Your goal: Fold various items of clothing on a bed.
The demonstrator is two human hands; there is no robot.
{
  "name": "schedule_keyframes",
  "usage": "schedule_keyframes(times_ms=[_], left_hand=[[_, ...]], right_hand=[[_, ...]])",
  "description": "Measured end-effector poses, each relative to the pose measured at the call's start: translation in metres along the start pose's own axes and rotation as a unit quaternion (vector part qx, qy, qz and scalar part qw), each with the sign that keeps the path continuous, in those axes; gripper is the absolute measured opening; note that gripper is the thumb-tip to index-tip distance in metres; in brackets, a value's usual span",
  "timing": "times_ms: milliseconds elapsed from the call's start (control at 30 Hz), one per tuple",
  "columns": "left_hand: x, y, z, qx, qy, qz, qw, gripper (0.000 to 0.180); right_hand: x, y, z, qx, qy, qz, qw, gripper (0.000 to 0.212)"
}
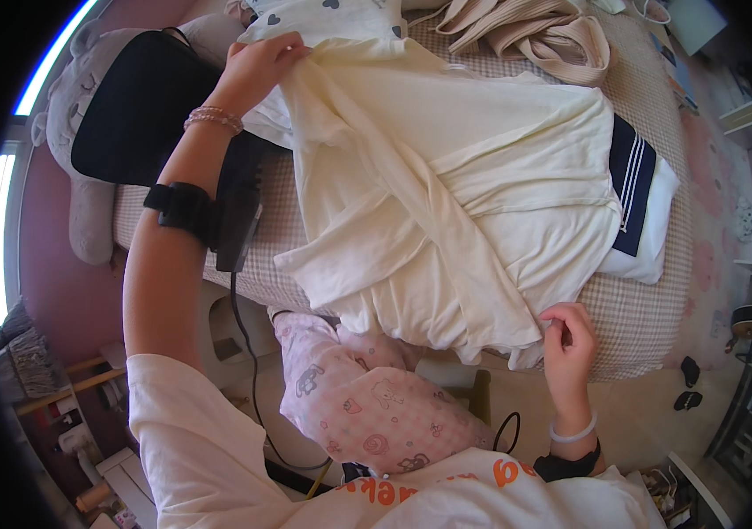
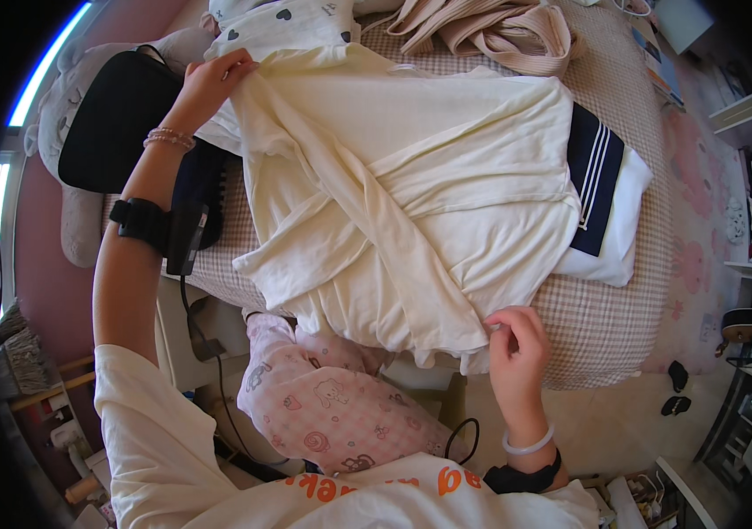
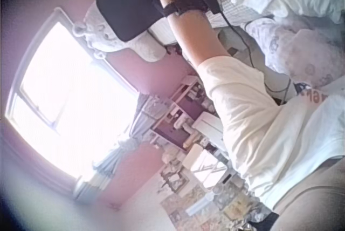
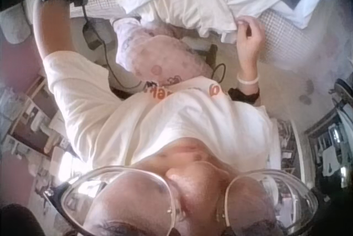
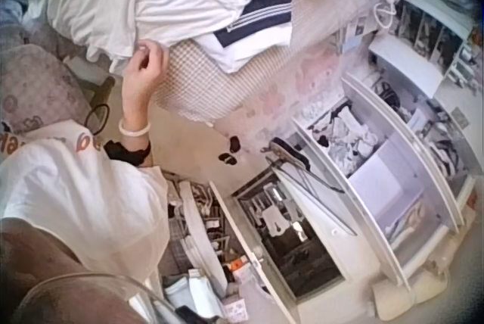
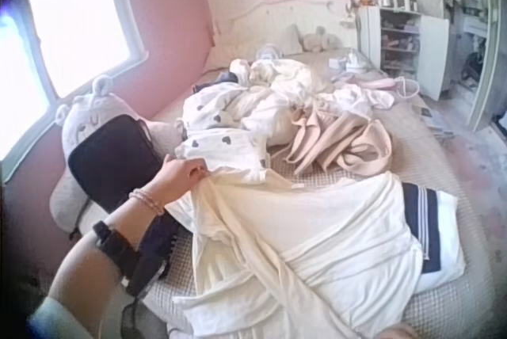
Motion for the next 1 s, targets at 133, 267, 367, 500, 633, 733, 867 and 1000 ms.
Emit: schedule_keyframes(times_ms=[133,267,367,500,633,733,867,1000], left_hand=[[0.016,-0.012,-0.010,-0.053,-0.081,-0.061,0.993,0.020],[0.050,-0.023,-0.051,0.056,-0.142,-0.061,0.986,0.028],[0.090,-0.038,-0.070,0.055,-0.169,-0.009,0.984,0.044],[0.122,-0.071,-0.048,0.128,-0.009,-0.137,0.982,0.054],[0.124,-0.101,-0.039,0.248,0.221,-0.138,0.933,0.039],[0.124,-0.089,-0.028,0.277,0.198,-0.204,0.918,0.021],[0.137,-0.077,-0.004,0.280,0.224,-0.204,0.911,0.015],[0.140,-0.082,-0.016,0.297,0.130,-0.205,0.923,0.015]], right_hand=[[0.003,-0.006,0.041,0.118,0.163,-0.039,0.979,0.029],[0.007,-0.030,0.042,0.253,0.203,0.014,0.946,0.044],[0.012,-0.037,0.025,0.224,0.242,-0.038,0.943,0.040],[0.008,-0.025,0.030,0.176,0.238,-0.093,0.951,0.026],[0.013,-0.012,0.047,-0.149,0.070,-0.101,0.981,0.016],[-0.005,-0.002,0.024,-0.326,-0.091,-0.170,0.925,0.020],[-0.014,0.004,-0.039,-0.278,-0.197,-0.108,0.934,0.020],[-0.007,0.006,-0.030,-0.091,-0.110,-0.107,0.984,0.030]])
Point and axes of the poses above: each hand's wrist, its own x-axis away from the middle knuckle, its own y-axis out of the back of the hand, z = x × y, the point moved 3 cm from there along -x, towards the middle knuckle, and after that the axes turned 12 degrees about x, right-handed, at the moved point
